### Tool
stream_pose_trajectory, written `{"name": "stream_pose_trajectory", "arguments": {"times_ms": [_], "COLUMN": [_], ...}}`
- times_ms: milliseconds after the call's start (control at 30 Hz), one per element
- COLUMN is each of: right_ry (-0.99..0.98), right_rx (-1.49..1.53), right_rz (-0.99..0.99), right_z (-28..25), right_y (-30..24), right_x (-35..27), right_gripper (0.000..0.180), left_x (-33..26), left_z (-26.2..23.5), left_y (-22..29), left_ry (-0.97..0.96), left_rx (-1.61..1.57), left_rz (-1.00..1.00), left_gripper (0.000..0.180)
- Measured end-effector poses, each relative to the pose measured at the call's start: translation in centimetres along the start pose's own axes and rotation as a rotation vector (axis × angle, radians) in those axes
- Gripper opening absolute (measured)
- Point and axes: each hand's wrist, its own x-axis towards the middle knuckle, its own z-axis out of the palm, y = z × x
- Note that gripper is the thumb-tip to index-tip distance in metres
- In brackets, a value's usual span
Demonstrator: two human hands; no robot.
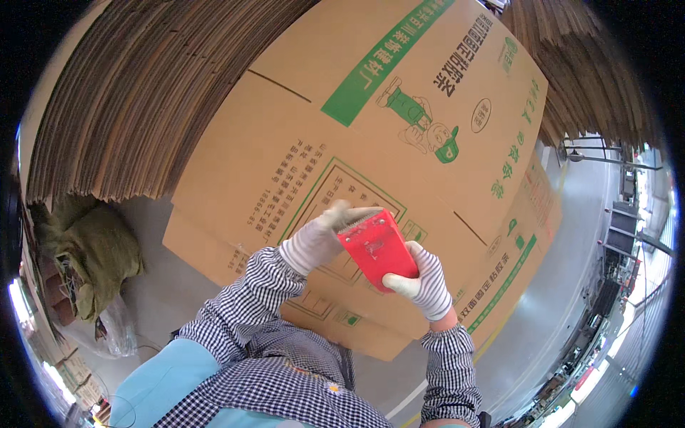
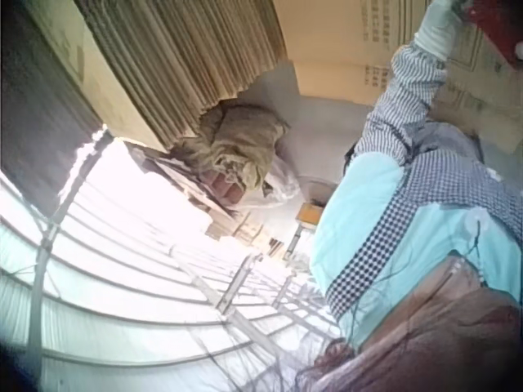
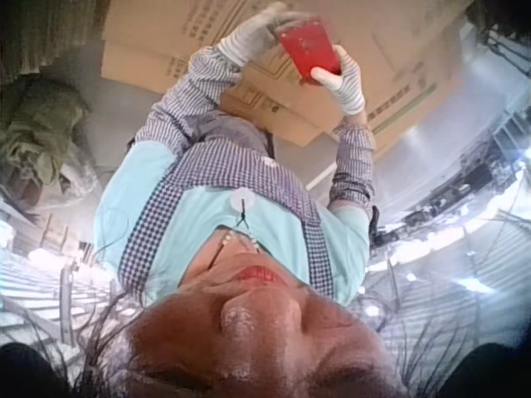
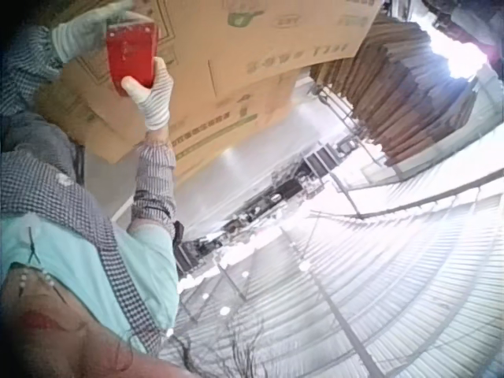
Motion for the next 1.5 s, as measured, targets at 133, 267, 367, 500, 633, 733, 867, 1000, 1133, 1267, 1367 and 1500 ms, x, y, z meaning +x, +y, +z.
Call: {"name": "stream_pose_trajectory", "arguments": {"times_ms": [133,267,367,500,633,733,867,1000,1133,1267,1367,1500], "right_ry": [0.007,0.046,0.06,0.065,-0.005,-0.038,-0.051,0.081,0.034,-0.246,-0.104,0.419], "right_rx": [-0.243,-0.192,-0.439,-0.708,-0.79,-0.622,-0.579,-0.897,-1.346,-2.064,-2.191,-1.227], "right_rz": [-0.115,0.026,0.188,0.281,0.328,0.353,0.351,0.589,0.73,0.728,0.605,0.55], "right_z": [-1.9,-5.2,-10.4,-12.9,-13.2,-11.6,-17.1,-25.0,-19.5,-15.2,-14.7,-16.7], "right_y": [-0.3,-1.4,-0.1,2.7,1.7,0.9,3.2,6.5,1.9,7.1,9.6,3.6], "right_x": [4.8,12.3,17.0,22.9,24.3,24.8,18.3,12.6,17.2,19.9,18.2,7.0], "right_gripper": [0.056,0.051,0.049,0.059,0.06,0.059,0.058,0.048,0.036,0.031,0.025,0.047], "left_x": [5.9,13.7,13.2,14.5,14.2,15.0,15.4,16.8,15.5,16.7,12.8,4.6], "left_z": [-4.5,-12.8,-15.9,-16.3,-15.4,-18.1,-17.8,-15.8,-17.6,-17.5,-22.5,-18.0], "left_y": [0.4,7.2,12.8,13.3,15.3,14.1,12.9,12.2,13.4,13.6,16.0,11.9], "left_ry": [0.236,0.944,1.173,1.391,1.197,0.7,0.835,0.891,0.823,0.847,1.247,0.963], "left_rx": [0.091,0.938,1.44,2.154,1.413,0.065,0.083,0.079,0.127,0.021,0.123,0.375], "left_rz": [0.012,0.155,0.787,0.341,1.101,0.385,0.456,0.381,0.466,0.41,0.735,0.616], "left_gripper": [0.05,0.037,0.035,0.054,0.058,0.048,0.039,0.038,0.037,0.033,0.036,0.035]}}
